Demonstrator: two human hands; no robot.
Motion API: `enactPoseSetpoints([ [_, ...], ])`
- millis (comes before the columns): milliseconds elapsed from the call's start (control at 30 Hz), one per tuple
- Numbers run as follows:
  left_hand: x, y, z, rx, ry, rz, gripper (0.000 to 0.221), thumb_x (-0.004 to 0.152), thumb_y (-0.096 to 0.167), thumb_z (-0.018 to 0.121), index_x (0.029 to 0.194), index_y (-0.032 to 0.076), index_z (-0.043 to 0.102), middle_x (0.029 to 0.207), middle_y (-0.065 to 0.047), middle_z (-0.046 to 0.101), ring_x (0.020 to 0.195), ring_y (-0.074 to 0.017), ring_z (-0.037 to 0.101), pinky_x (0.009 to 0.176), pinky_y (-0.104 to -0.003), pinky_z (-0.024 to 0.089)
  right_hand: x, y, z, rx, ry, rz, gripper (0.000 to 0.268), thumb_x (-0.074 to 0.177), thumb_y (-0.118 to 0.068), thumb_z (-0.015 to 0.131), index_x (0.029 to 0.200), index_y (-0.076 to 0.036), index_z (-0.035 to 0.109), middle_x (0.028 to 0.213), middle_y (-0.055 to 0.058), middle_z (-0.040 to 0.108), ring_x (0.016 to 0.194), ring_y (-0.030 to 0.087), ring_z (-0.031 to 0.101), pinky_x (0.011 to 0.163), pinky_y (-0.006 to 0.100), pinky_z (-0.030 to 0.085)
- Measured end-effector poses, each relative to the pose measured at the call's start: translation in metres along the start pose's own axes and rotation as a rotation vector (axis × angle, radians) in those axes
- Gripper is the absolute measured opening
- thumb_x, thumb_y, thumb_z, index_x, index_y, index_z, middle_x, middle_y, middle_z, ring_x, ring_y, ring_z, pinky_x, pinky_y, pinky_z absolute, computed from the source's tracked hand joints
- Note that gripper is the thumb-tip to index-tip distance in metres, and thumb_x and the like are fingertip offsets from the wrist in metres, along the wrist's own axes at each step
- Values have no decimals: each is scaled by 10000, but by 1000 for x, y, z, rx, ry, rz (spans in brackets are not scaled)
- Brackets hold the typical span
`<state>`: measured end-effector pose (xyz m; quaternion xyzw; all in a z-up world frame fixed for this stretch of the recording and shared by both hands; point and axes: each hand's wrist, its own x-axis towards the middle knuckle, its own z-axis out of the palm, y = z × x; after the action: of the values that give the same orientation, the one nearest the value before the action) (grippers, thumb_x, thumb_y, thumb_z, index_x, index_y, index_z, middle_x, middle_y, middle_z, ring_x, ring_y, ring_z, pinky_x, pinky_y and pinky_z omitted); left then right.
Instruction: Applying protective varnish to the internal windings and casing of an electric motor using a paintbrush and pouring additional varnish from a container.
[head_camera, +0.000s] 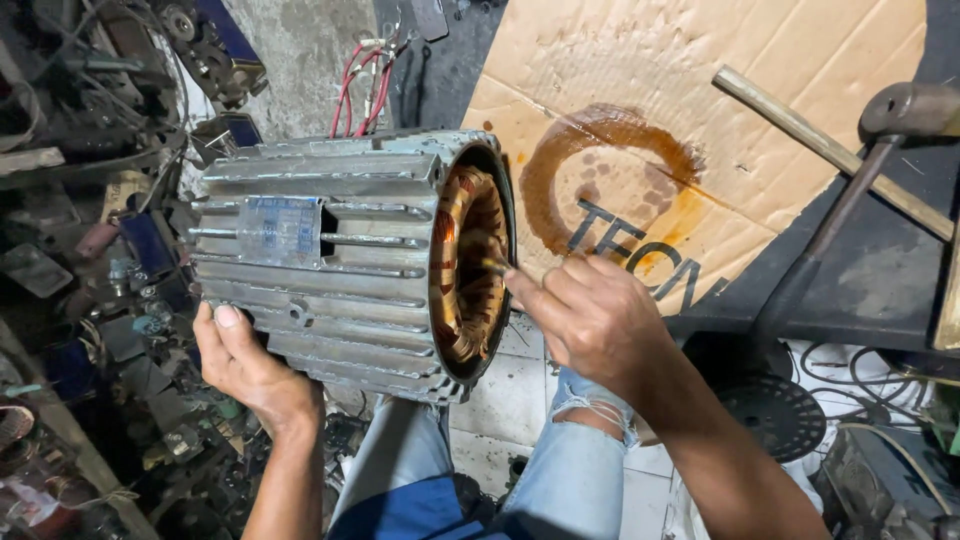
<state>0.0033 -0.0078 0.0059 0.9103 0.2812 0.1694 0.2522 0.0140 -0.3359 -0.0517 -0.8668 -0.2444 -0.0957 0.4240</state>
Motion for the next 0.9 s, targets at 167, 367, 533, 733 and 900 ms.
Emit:
enactPoseSetpoints([
  [167,0,-2,1,3,13,-23,521,1160,370,565,1457,-56,520,1450,-316,470,1404,-390,437,1224,-428,310,-4,-9,-7,32,-36,-46,172,982,-105,626,1041,-61,781,628,62,599,576,193,608,555,309,513],
  [367,1,-8,3,-16,25,-34,524,1150,396,570,1469,-17,522,1454,-295,465,1401,-377,445,1226,-429,322,-2,-16,-5,33,2,65,127,958,-128,678,995,-67,783,618,40,574,568,178,587,534,300,491],
  [533,0,-8,3,-18,44,-46,545,1141,427,585,1467,-7,530,1441,-278,471,1386,-379,460,1223,-421,325,-12,-22,-9,540,-19,495,163,866,-89,741,1015,-69,804,585,55,668,486,156,619,448,238,496],
  [733,-1,-4,0,59,22,-50,508,1147,422,571,1461,24,551,1389,-293,529,1329,-389,513,1156,-427,423,-17,-13,-8,157,180,752,159,855,-171,827,1005,-222,838,612,18,657,560,231,677,539,328,547],
  [900,2,-32,1,-26,12,41,476,1161,321,559,1435,-69,543,1339,-361,529,1291,-428,528,1109,-484,441,-3,-19,-4,448,86,945,132,808,-116,794,895,-200,846,589,97,713,540,242,693,554,361,594],
])
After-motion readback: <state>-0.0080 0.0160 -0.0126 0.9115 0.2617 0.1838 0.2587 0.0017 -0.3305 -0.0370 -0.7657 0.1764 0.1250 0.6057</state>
